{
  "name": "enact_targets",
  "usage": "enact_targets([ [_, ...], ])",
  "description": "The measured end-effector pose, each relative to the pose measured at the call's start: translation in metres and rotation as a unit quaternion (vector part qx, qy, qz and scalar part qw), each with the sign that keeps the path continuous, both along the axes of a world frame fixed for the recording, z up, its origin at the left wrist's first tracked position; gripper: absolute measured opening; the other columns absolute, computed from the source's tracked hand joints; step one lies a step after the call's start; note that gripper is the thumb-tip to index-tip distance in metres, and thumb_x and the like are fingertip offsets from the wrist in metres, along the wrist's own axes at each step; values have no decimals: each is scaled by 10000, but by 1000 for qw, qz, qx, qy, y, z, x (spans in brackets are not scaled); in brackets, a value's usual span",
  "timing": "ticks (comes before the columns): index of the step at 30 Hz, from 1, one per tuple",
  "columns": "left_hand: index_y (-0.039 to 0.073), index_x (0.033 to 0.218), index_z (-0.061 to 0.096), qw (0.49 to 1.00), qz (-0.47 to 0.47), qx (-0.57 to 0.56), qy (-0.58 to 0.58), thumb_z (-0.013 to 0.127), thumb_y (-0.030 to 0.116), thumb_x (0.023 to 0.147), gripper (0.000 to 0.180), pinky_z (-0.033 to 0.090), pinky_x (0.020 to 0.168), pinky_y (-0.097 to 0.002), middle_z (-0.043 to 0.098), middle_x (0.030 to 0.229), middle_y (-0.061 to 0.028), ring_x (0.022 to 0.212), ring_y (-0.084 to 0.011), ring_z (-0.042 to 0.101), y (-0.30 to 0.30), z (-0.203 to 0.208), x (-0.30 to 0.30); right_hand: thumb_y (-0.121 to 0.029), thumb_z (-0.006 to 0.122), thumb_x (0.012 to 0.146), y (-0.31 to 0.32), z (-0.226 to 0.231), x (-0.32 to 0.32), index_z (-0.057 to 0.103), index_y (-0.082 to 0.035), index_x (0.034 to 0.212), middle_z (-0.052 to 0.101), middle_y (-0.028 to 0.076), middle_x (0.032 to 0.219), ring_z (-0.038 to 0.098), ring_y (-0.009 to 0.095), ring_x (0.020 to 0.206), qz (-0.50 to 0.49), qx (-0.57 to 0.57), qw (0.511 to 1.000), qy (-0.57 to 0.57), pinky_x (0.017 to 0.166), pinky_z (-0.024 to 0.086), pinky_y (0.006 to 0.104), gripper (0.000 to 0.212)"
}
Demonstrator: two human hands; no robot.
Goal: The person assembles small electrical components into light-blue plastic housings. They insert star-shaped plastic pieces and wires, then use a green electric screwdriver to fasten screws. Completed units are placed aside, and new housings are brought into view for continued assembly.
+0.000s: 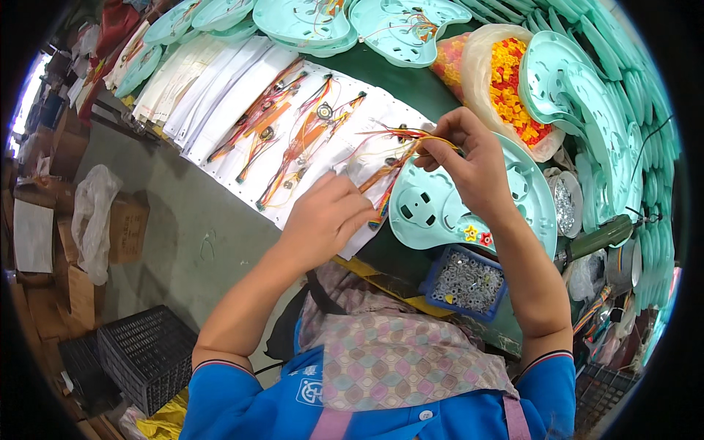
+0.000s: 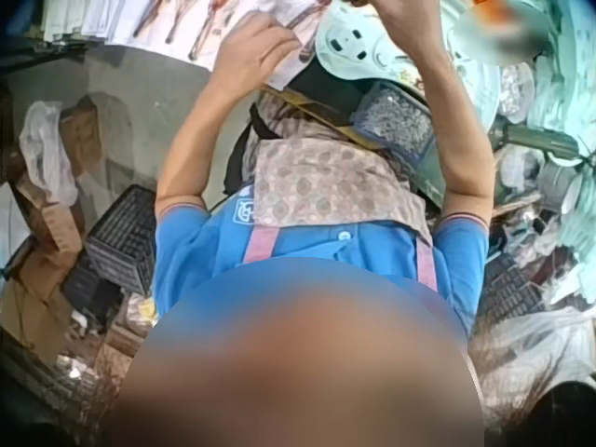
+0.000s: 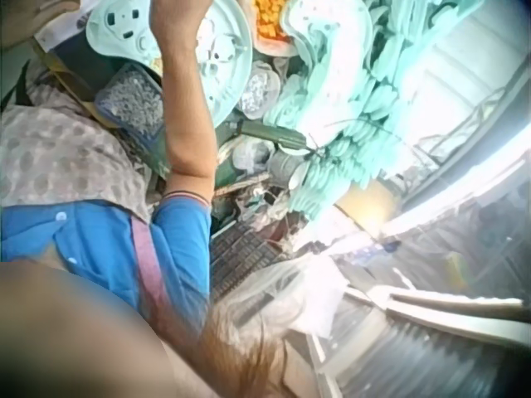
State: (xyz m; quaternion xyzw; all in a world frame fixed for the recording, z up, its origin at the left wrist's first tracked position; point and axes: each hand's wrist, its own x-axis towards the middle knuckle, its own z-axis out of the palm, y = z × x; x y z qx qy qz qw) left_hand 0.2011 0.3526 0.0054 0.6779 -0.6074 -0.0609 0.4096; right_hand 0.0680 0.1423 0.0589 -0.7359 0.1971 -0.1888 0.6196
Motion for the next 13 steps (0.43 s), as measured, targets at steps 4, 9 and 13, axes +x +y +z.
enact_targets([
  [4,51,849,707,988,-119,-29,98,789,141,855,122,486,709,-367,637,845,-68,789,-262,604,12,24,-3,-91,625,1012,-4,-12,-15,532,11,1054,701,163,960,731,218,839,-145,65,974,-163,719,600,311,145],
  [9,23,840,709,942,-195,125,243,759,146,887,141,476,703,-340,652,832,-67,776,-215,608,40,40,28,-129,597,1036,-28,-22,-37,503,-6,1112,710,182,1027,730,239,897,-284,162,911,-253,763,594,316,172],
  [13,36,878,729,971,34,216,95,733,199,928,171,485,766,-327,673,857,-54,830,-218,626,42,40,38,-168,646,1009,-20,-37,-60,498,-36,1173,703,188,1088,728,289,937,-186,195,957,-104,808,600,382,258],
])
